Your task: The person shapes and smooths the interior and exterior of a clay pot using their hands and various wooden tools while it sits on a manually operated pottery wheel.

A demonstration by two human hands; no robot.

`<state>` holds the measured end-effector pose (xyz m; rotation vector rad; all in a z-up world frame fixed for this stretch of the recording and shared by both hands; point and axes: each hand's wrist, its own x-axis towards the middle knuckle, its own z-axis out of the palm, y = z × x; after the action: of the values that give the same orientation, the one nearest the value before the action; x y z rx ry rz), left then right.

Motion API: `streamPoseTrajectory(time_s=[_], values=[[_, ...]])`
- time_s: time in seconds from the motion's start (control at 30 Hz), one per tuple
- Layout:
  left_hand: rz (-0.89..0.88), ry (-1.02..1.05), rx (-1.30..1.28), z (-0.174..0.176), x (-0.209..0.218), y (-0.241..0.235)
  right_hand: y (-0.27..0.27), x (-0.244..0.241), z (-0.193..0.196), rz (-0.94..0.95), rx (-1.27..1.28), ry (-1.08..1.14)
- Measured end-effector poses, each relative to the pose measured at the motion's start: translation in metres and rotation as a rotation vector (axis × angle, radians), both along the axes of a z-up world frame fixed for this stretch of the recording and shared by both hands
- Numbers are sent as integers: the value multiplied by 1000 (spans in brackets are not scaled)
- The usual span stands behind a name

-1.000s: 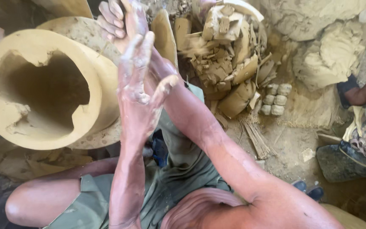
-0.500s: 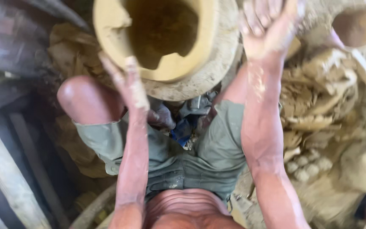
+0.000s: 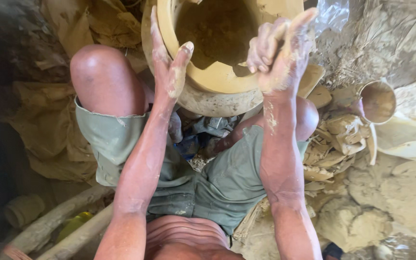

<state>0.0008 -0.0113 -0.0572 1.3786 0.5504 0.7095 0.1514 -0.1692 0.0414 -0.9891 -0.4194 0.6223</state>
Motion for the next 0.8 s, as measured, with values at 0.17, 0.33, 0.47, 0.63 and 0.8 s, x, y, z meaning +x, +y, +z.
streamPoseTrajectory(time_s=[0.17,0.33,0.47,0.63,0.8], values=[[76,-151,-231,0,17,5,37,-6,-10,83,-63,-27],[183,109,68,20,-2,-44,62,-13,-11,147,-77,46],[174,102,55,20,-7,-63,66,-14,-17,162,-93,13],[239,62,33,19,7,-55,75,-9,-24,166,-85,31],[256,105,49,15,9,-55,75,-11,-28,160,-81,49]])
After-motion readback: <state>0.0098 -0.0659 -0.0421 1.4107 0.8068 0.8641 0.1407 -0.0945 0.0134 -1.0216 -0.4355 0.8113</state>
